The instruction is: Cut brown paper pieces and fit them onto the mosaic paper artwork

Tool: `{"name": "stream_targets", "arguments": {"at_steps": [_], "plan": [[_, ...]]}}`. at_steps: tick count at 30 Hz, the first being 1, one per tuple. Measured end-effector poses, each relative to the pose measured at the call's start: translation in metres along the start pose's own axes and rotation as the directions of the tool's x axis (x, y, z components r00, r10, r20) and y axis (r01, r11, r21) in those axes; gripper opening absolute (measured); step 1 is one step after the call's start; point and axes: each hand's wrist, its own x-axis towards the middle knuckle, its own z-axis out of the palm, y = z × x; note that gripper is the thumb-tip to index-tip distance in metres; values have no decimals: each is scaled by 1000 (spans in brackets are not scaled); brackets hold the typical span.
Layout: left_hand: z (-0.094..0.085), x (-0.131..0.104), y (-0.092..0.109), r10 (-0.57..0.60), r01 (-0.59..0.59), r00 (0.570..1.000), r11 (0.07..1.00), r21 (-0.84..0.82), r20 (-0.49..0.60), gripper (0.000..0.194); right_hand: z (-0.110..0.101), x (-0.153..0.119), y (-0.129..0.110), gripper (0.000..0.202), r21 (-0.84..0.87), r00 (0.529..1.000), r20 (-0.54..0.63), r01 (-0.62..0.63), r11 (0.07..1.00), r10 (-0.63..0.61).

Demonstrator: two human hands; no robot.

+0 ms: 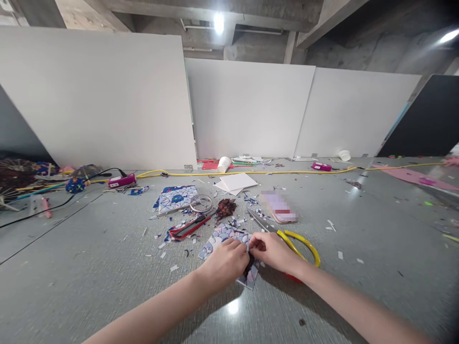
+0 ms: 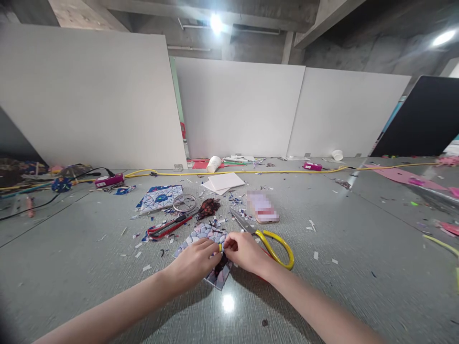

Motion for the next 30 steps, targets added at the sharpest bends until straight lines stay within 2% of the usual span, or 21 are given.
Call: {"name": "stream_targets", "arguments": {"at_steps": [4, 8, 18, 21, 23, 25, 27, 30], "plan": [[0, 6, 6, 71, -66, 997, 990, 126, -31, 19, 0, 0, 1, 14, 4, 1000, -8, 30, 1000, -30], [1, 4, 7, 149, -137, 987, 975, 177, -54, 22, 0, -1, 1, 13, 11, 999, -8, 39, 999, -39], [-3, -7, -9, 168, -165, 983, 985, 53, -76, 19, 1, -2, -2, 13, -10, 999, -22, 37, 999, -37], [-8, -16, -20, 60, -63, 995, 997, -46, -76, 18, 2, -3, -2, 13, -15, 999, -20, 49, 999, -49], [-12, -24, -33, -111, 105, 992, 990, -92, -65, 17, 2, -4, -1, 12, -13, 999, -26, 48, 999, -48], [-16, -32, -49, -316, 312, 947, 947, -77, -59, 18, 2, -3, 0, 11, 5, 999, -21, 25, 1000, -25], [-18, -40, -63, -464, 465, 883, 885, -3, -73, 22, -1, -2, 0, 11, 50, 1000, 11, -5, 999, 4], [-15, -50, -72, -508, 514, 857, 854, 81, -85, 21, -11, 3, 1, 11, 160, 998, 46, -38, 986, 31]]}}
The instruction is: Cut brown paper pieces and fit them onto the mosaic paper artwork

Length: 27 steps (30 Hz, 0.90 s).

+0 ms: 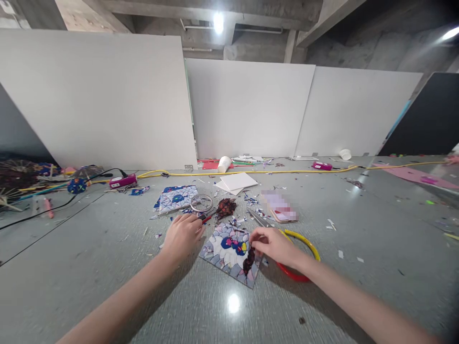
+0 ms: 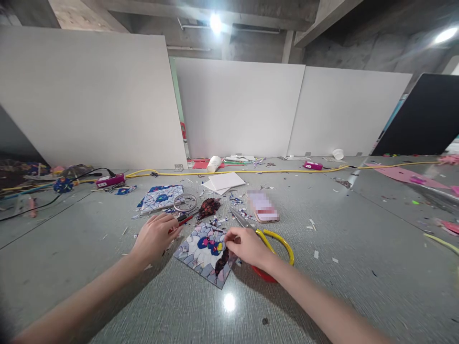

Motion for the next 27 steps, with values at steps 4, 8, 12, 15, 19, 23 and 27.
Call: {"name": "stream_targets", "arguments": {"at_steps": [4, 8, 12, 15, 19, 23, 27], "plan": [[13, -10, 6, -47, 43, 990, 998, -39, -132, 15, -18, 4, -2, 12, -54, 988, -154, 20, 998, -28], [21, -17, 18, -59, 27, 981, 985, -173, -185, 28, -22, 3, 1, 18, -301, 974, -156, 112, 947, -164], [19, -19, 27, -37, -6, 982, 974, -226, -185, 33, -10, 1, 7, 32, -391, 943, -17, 300, 870, -332], [17, -19, 33, 35, -78, 983, 968, -238, -179, 34, -1, 2, 10, 32, -433, 924, 19, 352, 830, -382], [12, -21, 43, 119, -159, 978, 955, -251, -170, 33, 3, 3, 9, 21, -448, 906, 1, 379, 809, -424], [-1, -24, 56, 87, -118, 992, 868, -482, -86, 29, 1, -1, -6, 15, -334, 905, -129, 345, 877, -405], [-12, -24, 68, -18, 116, 991, 612, -782, 133, 35, 8, -10, -25, 9, -45, 967, -192, 163, 986, -169]]}}
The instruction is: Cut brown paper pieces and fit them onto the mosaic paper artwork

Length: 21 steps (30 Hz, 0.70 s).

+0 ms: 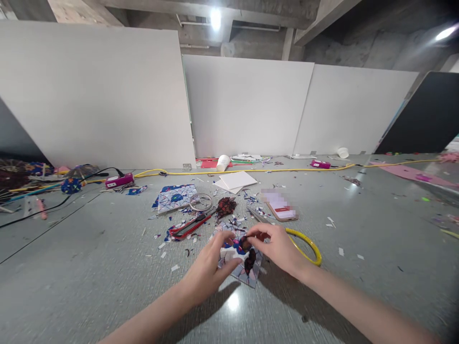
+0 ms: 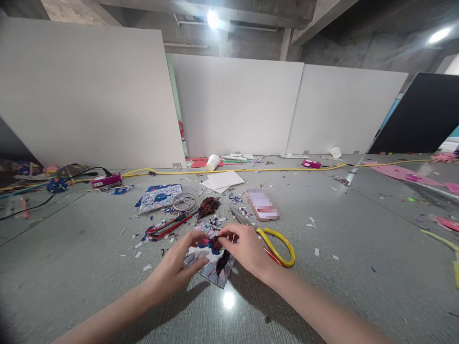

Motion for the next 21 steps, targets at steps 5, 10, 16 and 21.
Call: {"name": "stream_targets", "arguments": {"at_steps": [5, 10, 16, 21], "plan": [[10, 4, 5, -174, 205, 979, 827, -524, 109, 31, 10, -10, -13, 4, 245, 988, 91, -147, 958, 128], [11, 12, 5, -329, 322, 938, 706, -630, 111, 15, 11, -10, -16, 5, 183, 990, 49, -137, 973, 130], [8, 24, 3, -376, 363, 922, 750, -552, 96, 19, 6, -2, -8, 6, 8, 995, -72, -64, 998, 64], [12, 31, 2, -453, 481, 876, 783, -394, 168, 26, 2, 4, 5, 9, -80, 996, -4, -95, 992, 95]]}}
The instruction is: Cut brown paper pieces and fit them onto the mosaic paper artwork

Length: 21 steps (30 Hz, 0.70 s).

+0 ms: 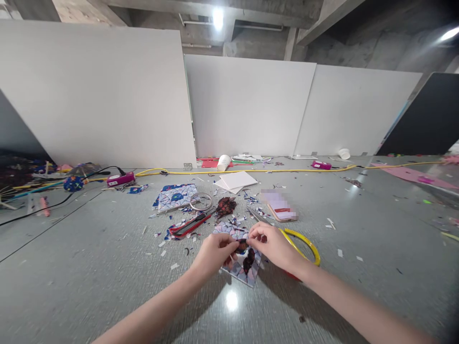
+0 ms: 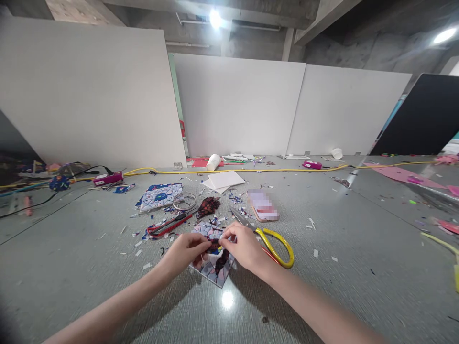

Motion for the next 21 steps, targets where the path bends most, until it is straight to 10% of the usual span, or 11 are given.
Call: {"name": "stream_targets", "arguments": {"at_steps": [11, 21], "plan": [[9, 2, -1, -5, 40, 998, 810, 585, -62, 26, 4, 0, 14, 12, -154, 993, 116, 38, 987, -20], [15, -3, 0, 30, 62, 992, 731, 680, -124, 23, 5, 0, 14, 14, -202, 987, 136, 107, 973, -81]]}}
